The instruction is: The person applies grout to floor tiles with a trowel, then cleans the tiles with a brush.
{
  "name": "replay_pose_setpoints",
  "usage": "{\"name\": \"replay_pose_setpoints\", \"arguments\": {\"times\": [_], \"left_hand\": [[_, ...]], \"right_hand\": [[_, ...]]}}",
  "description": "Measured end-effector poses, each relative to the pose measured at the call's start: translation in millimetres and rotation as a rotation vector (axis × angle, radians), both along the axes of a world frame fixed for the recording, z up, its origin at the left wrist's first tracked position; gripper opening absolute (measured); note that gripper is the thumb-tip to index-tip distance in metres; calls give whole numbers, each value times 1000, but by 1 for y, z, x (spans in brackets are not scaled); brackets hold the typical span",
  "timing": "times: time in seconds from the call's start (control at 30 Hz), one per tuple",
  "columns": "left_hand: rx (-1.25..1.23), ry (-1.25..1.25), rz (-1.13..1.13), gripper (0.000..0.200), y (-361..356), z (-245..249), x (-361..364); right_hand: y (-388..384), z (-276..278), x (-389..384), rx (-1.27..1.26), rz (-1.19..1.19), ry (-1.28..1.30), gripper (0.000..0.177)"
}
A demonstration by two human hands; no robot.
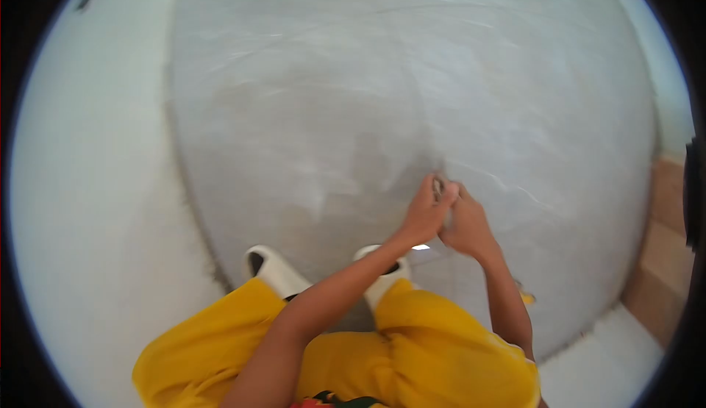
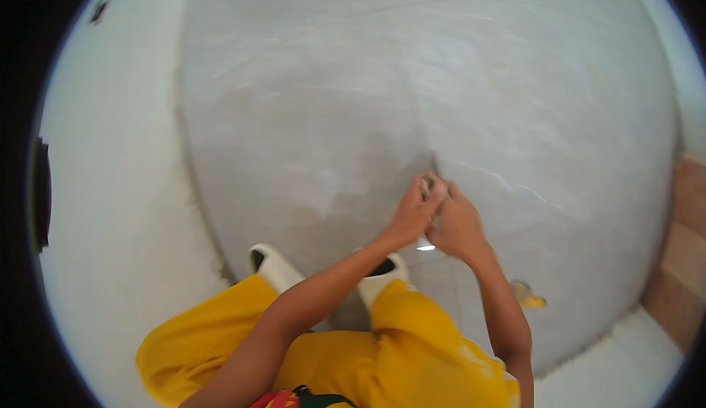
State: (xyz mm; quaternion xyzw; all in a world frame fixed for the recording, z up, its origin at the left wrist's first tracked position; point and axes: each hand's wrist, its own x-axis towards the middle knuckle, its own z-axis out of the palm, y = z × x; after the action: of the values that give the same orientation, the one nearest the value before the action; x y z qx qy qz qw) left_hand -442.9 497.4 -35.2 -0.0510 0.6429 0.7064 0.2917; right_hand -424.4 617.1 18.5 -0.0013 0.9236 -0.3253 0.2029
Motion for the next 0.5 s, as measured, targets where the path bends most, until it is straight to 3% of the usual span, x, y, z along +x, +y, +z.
{"name": "replay_pose_setpoints", "arguments": {"times": [0.03, 0.07, 0.1, 0.13, 0.2, 0.23, 0.27, 0.33, 0.5], "left_hand": [[-199, -75, 6, 40, -13, -10, -10], [-258, 18, -66, 39, -41, -16, -22], [-304, 102, -150, 38, -65, -21, -41], [-339, 190, -242, 38, -85, -20, -62], [-425, 428, -411, 39, -152, -6, -104], [-522, 384, -477, 39, -187, 7, -125], [-615, 334, -540, 39, -226, 28, -140], [-709, 73, -424, 33, -285, 72, -154], [-774, -56, 127, 30, -381, 110, -116]], "right_hand": [[-2, 8, 9, -220, 38, 63, 78], [17, -1, 23, -478, 11, -96, 81], [28, -10, 46, -575, -346, -190, 72], [48, -29, 76, -246, -575, -40, 62], [127, -92, 167, 579, -735, 330, 58], [160, -104, 207, 775, -880, 342, 67], [199, -124, 262, 995, -1055, 130, 77], [236, -129, 302, 891, -1374, -389, 83], [236, -159, 325, 625, -1531, -295, 74]]}}
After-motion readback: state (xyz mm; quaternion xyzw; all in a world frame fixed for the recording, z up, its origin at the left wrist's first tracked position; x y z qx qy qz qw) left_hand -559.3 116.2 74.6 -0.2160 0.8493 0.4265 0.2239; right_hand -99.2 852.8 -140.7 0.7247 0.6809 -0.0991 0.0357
